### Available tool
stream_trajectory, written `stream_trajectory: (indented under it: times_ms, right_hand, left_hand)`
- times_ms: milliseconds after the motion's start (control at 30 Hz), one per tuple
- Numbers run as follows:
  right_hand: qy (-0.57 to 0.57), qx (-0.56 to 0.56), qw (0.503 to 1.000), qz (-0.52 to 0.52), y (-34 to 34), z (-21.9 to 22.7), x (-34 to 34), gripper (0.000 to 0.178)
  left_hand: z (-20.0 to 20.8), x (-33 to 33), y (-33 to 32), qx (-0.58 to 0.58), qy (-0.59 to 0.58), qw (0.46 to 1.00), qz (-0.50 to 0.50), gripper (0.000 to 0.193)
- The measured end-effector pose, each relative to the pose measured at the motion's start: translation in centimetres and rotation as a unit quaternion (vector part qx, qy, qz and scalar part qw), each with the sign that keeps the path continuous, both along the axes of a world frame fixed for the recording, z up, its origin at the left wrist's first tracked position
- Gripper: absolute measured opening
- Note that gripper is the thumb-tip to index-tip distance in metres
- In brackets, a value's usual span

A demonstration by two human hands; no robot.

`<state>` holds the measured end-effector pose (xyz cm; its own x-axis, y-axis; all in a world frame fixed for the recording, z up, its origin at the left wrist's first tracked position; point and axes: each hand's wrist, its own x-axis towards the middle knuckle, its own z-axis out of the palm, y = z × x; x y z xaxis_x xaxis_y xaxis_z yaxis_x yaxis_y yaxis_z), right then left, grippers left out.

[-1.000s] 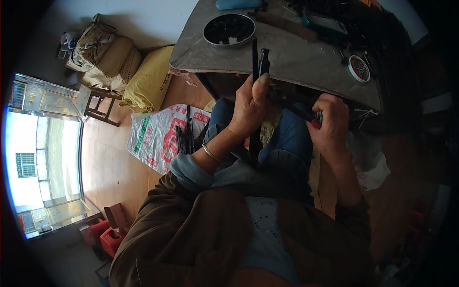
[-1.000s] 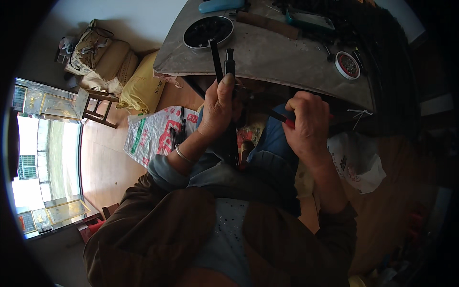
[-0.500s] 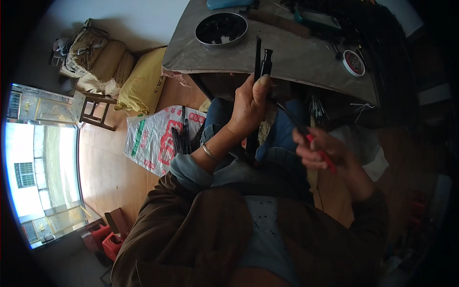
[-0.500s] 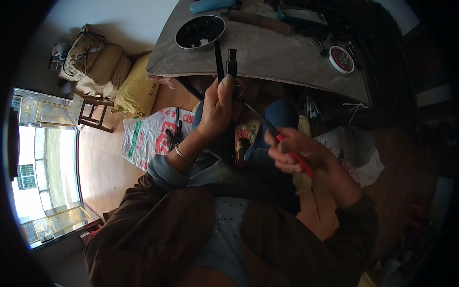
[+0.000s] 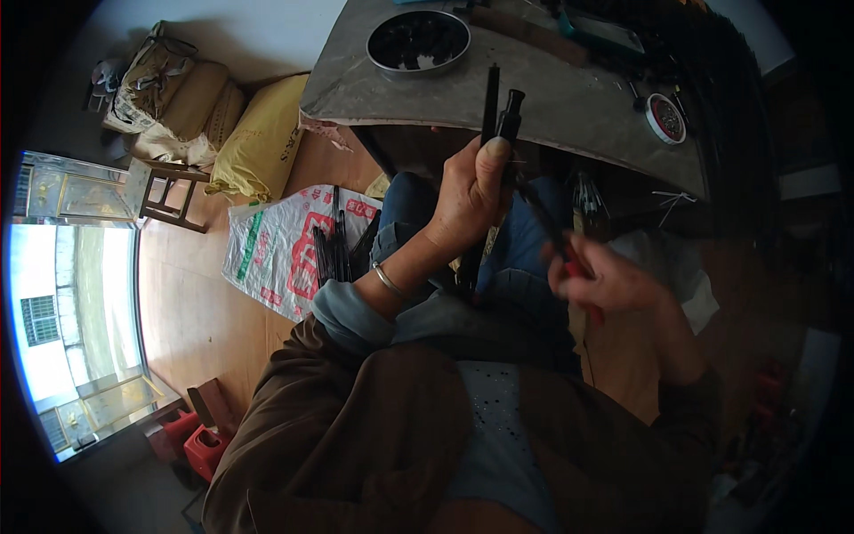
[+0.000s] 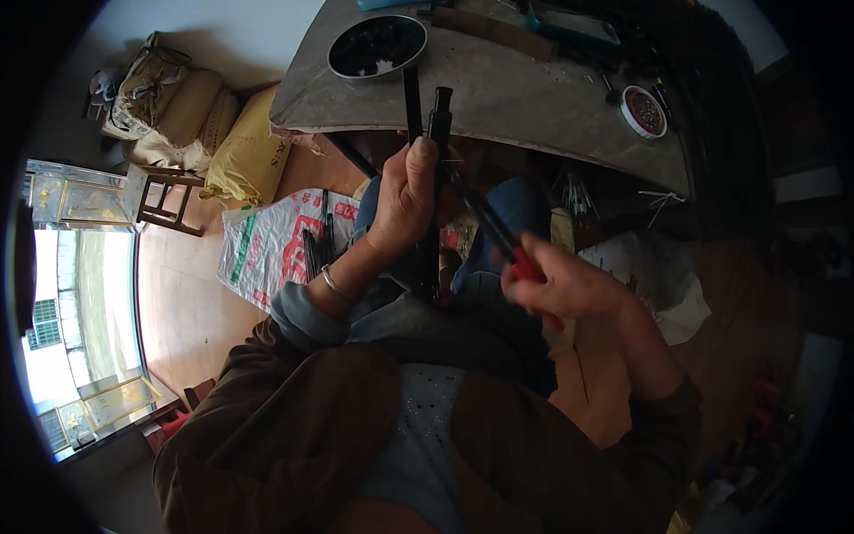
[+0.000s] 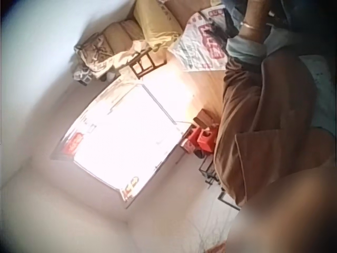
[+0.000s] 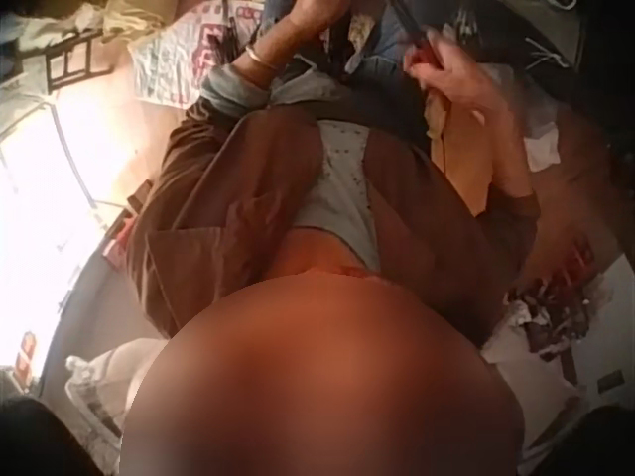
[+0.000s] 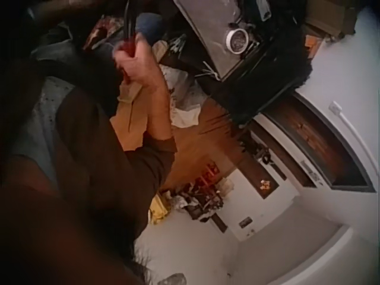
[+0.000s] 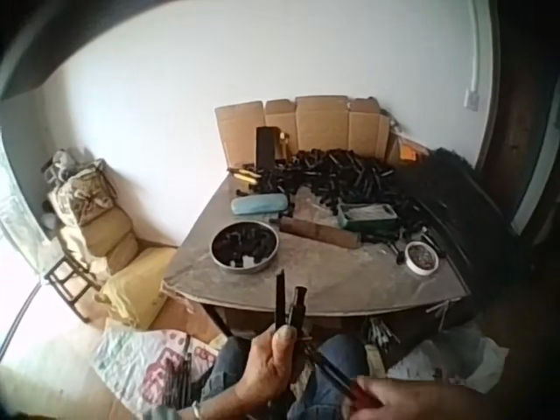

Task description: Manually attaching plastic components to metal umbrella ribs using pliers.

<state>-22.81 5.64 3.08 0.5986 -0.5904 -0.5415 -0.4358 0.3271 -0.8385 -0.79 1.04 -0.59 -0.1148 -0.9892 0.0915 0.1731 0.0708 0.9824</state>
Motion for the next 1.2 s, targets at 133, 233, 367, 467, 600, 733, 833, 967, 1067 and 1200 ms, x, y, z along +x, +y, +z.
stream_trajectory:
  times_ms: [133,233,367,467,600,733,833,967,1067,1200]
  right_hand:
    - [-0.105,0.032,0.984,-0.137,0.2,0.5,-0.5,0.029]
    - [-0.299,0.239,0.913,-0.140,2.4,-2.1,0.0,0.040]
    - [-0.301,0.229,0.925,-0.022,0.7,-2.1,-0.2,0.034]
    - [0.031,-0.137,0.989,-0.046,0.8,0.3,0.7,0.036]
    - [-0.092,0.125,0.982,-0.109,1.6,0.8,1.0,0.028]
    - [-0.304,0.304,0.899,-0.087,2.2,-0.5,0.0,0.038]
    - [-0.159,0.176,0.958,-0.160,1.9,2.6,1.6,0.044]
    - [-0.130,0.180,0.972,-0.081,0.8,3.7,0.3,0.041]
    - [-0.145,0.200,0.961,-0.124,2.4,2.9,1.9,0.028]
    - [-0.117,0.170,0.968,-0.145,3.5,0.8,3.2,0.027]
  left_hand:
    - [-0.1,0.4,0.0,0.005,0.002,1.000,-0.009,0.052]
    - [0.3,0.0,-0.1,-0.018,0.003,1.000,-0.026,0.053]
    - [0.0,-0.1,-0.1,-0.011,0.009,1.000,-0.023,0.053]
    - [-0.6,0.2,-0.4,-0.070,-0.039,0.997,0.022,0.055]
    - [-0.3,0.5,0.1,-0.025,-0.014,0.999,-0.021,0.055]
    - [0.0,0.0,-0.1,-0.019,0.028,0.998,-0.054,0.053]
    - [-0.2,0.4,0.4,-0.013,0.032,0.998,-0.057,0.053]
    - [0.6,0.3,0.3,0.020,0.042,0.996,-0.070,0.052]
    - [0.6,0.0,0.4,0.028,0.048,0.996,-0.071,0.051]
    - [0.4,0.2,0.2,0.014,0.035,0.997,-0.071,0.051]
